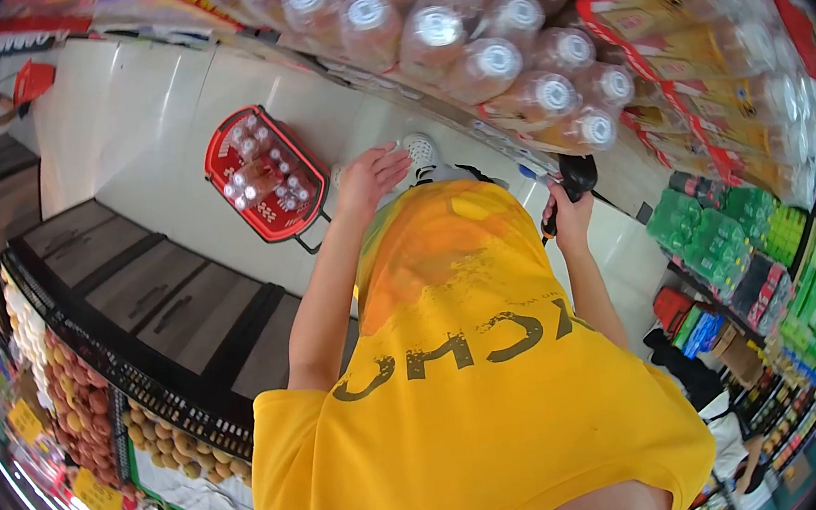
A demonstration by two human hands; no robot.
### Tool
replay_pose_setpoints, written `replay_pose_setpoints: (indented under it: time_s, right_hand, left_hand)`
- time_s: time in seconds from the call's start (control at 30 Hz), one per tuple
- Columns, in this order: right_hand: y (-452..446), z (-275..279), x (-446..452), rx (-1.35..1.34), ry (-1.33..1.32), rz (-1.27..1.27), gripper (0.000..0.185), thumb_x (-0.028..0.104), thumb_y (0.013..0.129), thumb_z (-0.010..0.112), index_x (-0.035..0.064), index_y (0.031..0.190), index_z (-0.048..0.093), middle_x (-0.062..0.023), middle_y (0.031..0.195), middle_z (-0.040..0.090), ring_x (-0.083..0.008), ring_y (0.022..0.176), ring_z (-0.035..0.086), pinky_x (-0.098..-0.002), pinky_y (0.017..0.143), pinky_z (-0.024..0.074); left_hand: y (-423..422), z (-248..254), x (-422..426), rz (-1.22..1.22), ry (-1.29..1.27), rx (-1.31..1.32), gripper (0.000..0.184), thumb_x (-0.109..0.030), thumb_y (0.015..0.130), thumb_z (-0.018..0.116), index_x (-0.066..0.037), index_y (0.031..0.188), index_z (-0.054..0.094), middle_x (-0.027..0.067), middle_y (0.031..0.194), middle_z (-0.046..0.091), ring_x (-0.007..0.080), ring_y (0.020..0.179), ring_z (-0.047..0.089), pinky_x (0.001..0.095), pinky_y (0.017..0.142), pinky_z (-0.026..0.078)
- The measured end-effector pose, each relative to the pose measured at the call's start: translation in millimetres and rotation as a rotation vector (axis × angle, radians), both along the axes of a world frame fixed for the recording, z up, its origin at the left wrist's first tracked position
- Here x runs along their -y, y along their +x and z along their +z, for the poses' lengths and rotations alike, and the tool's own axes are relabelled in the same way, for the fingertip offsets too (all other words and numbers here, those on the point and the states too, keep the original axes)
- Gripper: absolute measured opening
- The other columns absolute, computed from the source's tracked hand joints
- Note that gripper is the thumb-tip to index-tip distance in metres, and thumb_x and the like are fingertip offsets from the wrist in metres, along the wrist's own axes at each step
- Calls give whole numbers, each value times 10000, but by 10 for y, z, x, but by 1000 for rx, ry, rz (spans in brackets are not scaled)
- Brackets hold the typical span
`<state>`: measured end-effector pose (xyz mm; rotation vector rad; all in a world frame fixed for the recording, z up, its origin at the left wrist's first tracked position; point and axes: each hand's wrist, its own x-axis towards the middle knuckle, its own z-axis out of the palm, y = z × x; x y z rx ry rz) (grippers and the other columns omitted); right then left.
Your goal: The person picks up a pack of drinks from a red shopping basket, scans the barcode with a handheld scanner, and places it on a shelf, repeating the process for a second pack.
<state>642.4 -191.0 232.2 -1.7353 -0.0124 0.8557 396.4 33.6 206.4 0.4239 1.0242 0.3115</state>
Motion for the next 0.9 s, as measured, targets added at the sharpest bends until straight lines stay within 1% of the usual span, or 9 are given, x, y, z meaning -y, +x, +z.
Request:
replay_pose_setpoints:
  time_s: [0.2, 0.3, 0.4, 0.53, 0.6, 0.67, 0.7, 0.8, 0.9]
  right_hand:
    - [-330, -39, -10, 90, -116, -1, 184, 78, 837, 633, -1, 967, 530, -12, 532, 467, -110, 378, 450, -253, 369, 357]
    - [-543, -53, 5, 143, -143, 5, 178, 76, 846, 618, 14, 981, 520, -11, 530, 463, -105, 374, 439, -255, 366, 355]
    - [-776, -42, -29, 133, -221, 79, 180, 70, 842, 619, 18, 983, 519, -11, 530, 464, -105, 372, 434, -255, 371, 353]
    - [-1093, -143, -164, 195, -317, 255, 172, 69, 819, 645, 30, 951, 541, -11, 545, 481, -98, 405, 456, -244, 402, 345]
    - [-1239, -140, -249, 207, -378, 351, 190, 101, 791, 686, 22, 927, 579, -2, 601, 520, -88, 474, 475, -245, 463, 362]
    - [-1309, -245, -266, 261, -406, 477, 216, 123, 777, 709, 14, 925, 596, -1, 641, 548, -89, 523, 494, -248, 506, 387]
    - [-1326, -302, -239, 301, -428, 521, 258, 154, 761, 730, 0, 932, 615, -9, 688, 577, -101, 606, 524, -262, 570, 420]
    - [-1308, -317, -185, 299, -558, 695, 267, 173, 767, 721, -9, 937, 625, -44, 741, 611, -125, 665, 564, -284, 620, 451]
    - [-1229, -344, 60, 458, -727, 882, 308, 212, 774, 711, -23, 950, 618, -129, 792, 641, -209, 708, 595, -341, 674, 471]
  left_hand:
    - [-359, -110, -78, 65, -53, -29, 397, -186, 931, 423, 57, 1240, 474, 230, 1174, 588, 301, 1084, 594, 384, 960, 468]
    - [-657, -250, -119, 154, -58, -1, 358, -185, 914, 461, 45, 1184, 514, 219, 1122, 614, 288, 1030, 620, 370, 916, 494]
    - [-1027, -365, -182, 178, -54, -26, 393, -187, 930, 427, 52, 1237, 478, 224, 1169, 593, 300, 1063, 605, 384, 944, 479]
    - [-1628, -652, -241, 262, -54, -111, 372, -208, 915, 468, 30, 1197, 515, 208, 1120, 620, 275, 1022, 626, 369, 898, 503]
    - [-1965, -796, -288, 276, -52, -163, 405, -219, 915, 465, 45, 1220, 496, 208, 1132, 615, 272, 1017, 628, 370, 900, 505]
    - [-2312, -1160, -271, 332, -75, -250, 420, -240, 908, 485, 48, 1214, 501, 201, 1133, 617, 263, 1011, 630, 365, 896, 507]
    - [-2473, -1410, -260, 363, -87, -292, 428, -250, 905, 495, 50, 1211, 504, 197, 1133, 618, 258, 1009, 631, 363, 894, 508]
    - [-2975, -2208, -177, 614, -285, -315, 480, -310, 904, 525, 60, 1207, 497, 186, 1125, 625, 263, 1001, 633, 371, 891, 510]
    - [-3300, -2732, -332, 923, -297, -233, 690, -451, 894, 551, 75, 1311, 387, 216, 1280, 514, 297, 1132, 556, 382, 948, 470]
